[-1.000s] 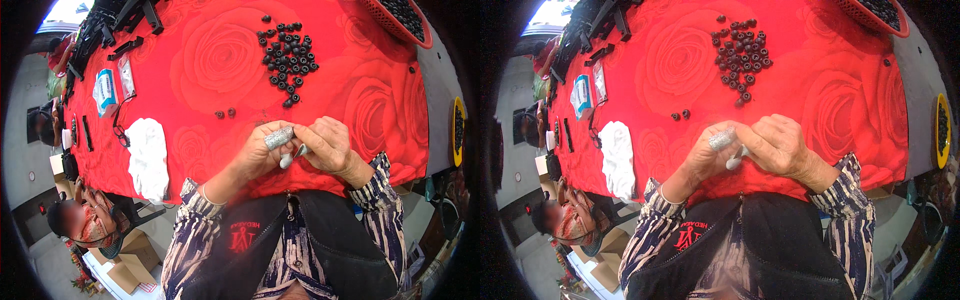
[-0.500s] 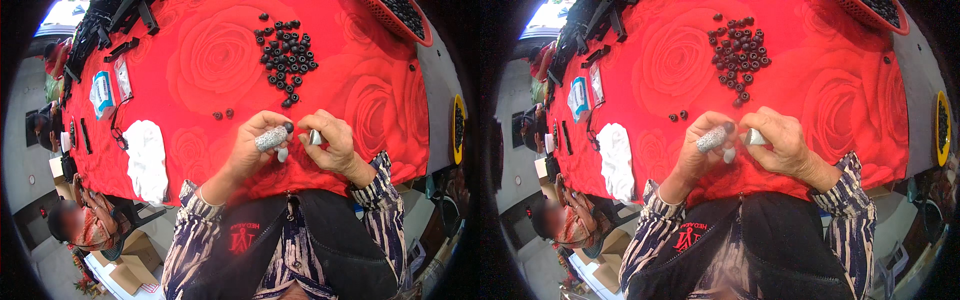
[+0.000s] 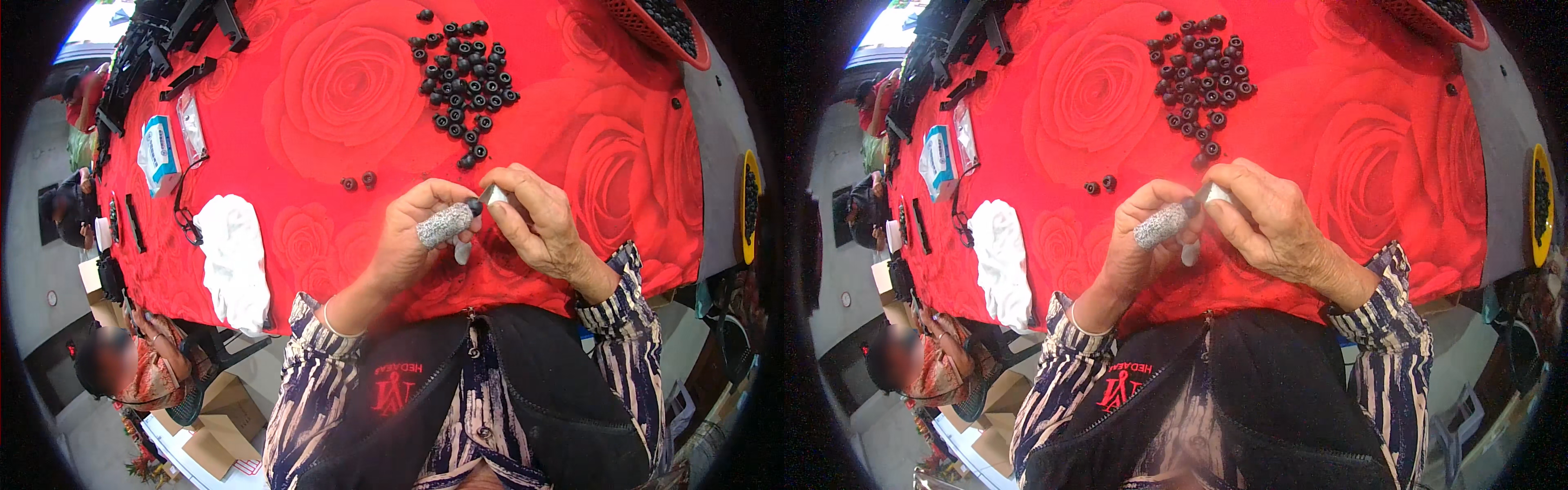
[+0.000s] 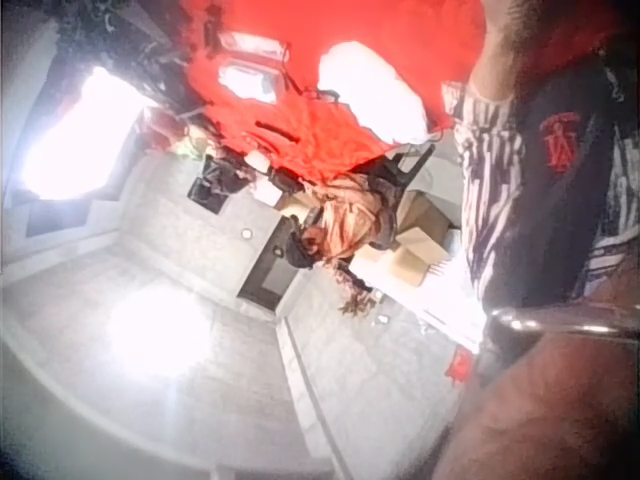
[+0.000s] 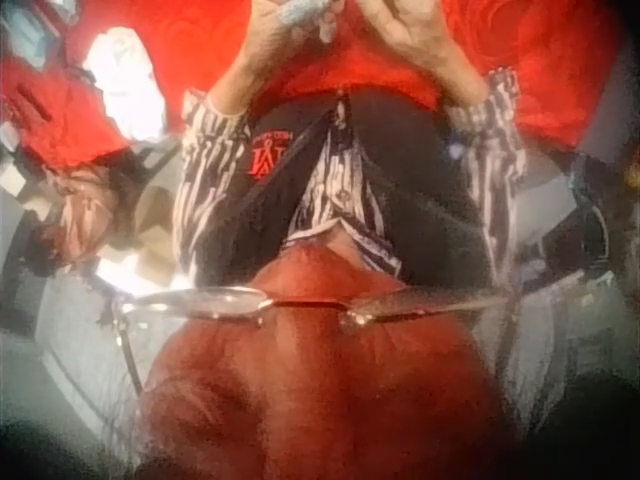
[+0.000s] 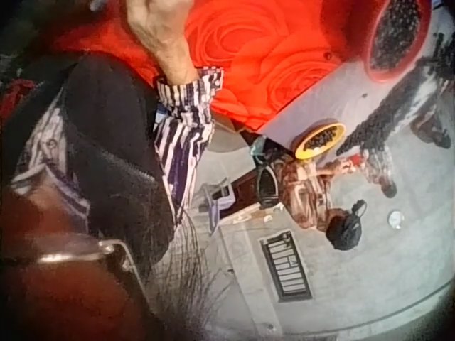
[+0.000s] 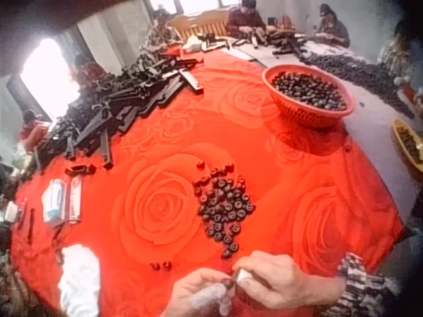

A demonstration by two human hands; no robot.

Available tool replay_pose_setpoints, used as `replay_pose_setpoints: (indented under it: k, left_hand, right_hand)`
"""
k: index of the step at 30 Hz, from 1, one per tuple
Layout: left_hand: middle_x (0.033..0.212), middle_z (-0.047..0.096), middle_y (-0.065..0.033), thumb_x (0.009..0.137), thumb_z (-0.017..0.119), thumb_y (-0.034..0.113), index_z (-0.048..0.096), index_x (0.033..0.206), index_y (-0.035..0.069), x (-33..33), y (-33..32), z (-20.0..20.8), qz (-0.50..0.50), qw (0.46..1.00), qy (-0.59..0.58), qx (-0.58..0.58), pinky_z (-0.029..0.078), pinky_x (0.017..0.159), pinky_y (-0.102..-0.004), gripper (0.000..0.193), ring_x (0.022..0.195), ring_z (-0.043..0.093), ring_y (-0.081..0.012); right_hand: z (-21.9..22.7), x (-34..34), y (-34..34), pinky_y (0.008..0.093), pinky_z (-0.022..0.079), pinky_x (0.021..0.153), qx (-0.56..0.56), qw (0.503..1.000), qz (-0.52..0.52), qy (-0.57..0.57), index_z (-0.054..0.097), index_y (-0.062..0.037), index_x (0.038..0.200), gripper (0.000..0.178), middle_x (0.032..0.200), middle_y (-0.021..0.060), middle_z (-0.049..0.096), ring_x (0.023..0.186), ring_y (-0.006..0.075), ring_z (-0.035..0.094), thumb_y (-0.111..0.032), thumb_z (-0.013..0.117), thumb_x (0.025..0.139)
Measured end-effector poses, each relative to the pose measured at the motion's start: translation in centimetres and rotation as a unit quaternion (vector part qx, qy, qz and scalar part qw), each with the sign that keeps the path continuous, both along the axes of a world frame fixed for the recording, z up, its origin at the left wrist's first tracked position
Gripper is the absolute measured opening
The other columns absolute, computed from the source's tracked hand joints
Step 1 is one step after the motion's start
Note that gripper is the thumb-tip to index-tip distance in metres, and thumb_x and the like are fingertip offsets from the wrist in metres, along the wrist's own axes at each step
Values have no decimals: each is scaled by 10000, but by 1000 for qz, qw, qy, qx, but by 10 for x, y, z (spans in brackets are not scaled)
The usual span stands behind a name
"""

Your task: The person assembles or inspects small black plastic components or rubber seals by hand.

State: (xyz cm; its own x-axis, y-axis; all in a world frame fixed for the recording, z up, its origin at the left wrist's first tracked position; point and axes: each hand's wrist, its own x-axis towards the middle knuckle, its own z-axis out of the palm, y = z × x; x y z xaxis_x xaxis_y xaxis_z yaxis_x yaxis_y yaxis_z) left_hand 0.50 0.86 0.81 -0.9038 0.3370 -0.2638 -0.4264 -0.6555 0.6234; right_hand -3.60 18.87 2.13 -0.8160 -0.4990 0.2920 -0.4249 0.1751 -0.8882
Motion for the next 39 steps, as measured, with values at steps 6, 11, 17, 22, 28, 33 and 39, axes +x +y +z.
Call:
replay_pose_setpoints:
  k: [6,11,17,22,28,33,39]
  left_hand:
    - [841,611,-96,844,574,102,526,1025,-12,1,-1,-2,1,1000,3,-23,475,608,-221,219,702,579,-111]
    - [839,616,-92,847,570,93,526,1026,-12,1,1,-2,10,999,20,-37,482,599,-220,212,699,586,-109]
    - [836,617,-91,849,564,81,522,1028,-15,1,0,-1,6,998,20,-51,490,550,-227,208,672,590,-111]
    - [839,605,-96,852,554,70,516,1033,-23,1,0,-1,1,997,49,-64,483,520,-234,207,662,584,-120]
    - [845,596,-94,852,551,66,510,1038,-26,1,1,1,3,995,46,-83,479,513,-232,212,667,575,-118]
    - [845,594,-94,858,544,73,507,1040,-25,1,1,-1,8,995,52,-82,479,513,-231,210,666,576,-117]
    - [842,594,-91,867,533,85,503,1043,-24,2,2,0,6,996,50,-75,480,514,-230,210,665,575,-115]
  right_hand:
    - [0,-1,1,328,417,553,13,1000,6,-13,505,31,984,216,751,144,504,637,268,536,-22,555,780]
    - [0,-2,2,328,415,552,10,1000,-4,-10,507,31,978,218,746,141,502,636,270,534,-30,559,775]
    - [-2,-1,1,325,415,550,8,1000,4,-16,510,32,971,216,737,141,500,632,269,535,-33,562,772]
    - [-2,-1,1,320,407,529,4,1000,9,-18,512,33,968,214,730,136,500,607,258,530,-33,564,771]
    - [-3,-1,2,312,402,509,7,1000,-1,-7,516,32,963,206,726,133,503,585,247,527,-27,562,771]
    - [-4,-2,1,311,402,504,-6,1000,0,4,516,32,962,206,718,132,502,586,242,532,-25,562,769]
    - [0,-1,1,317,406,503,4,1000,6,-14,520,28,957,200,715,129,502,581,240,536,-26,561,769]
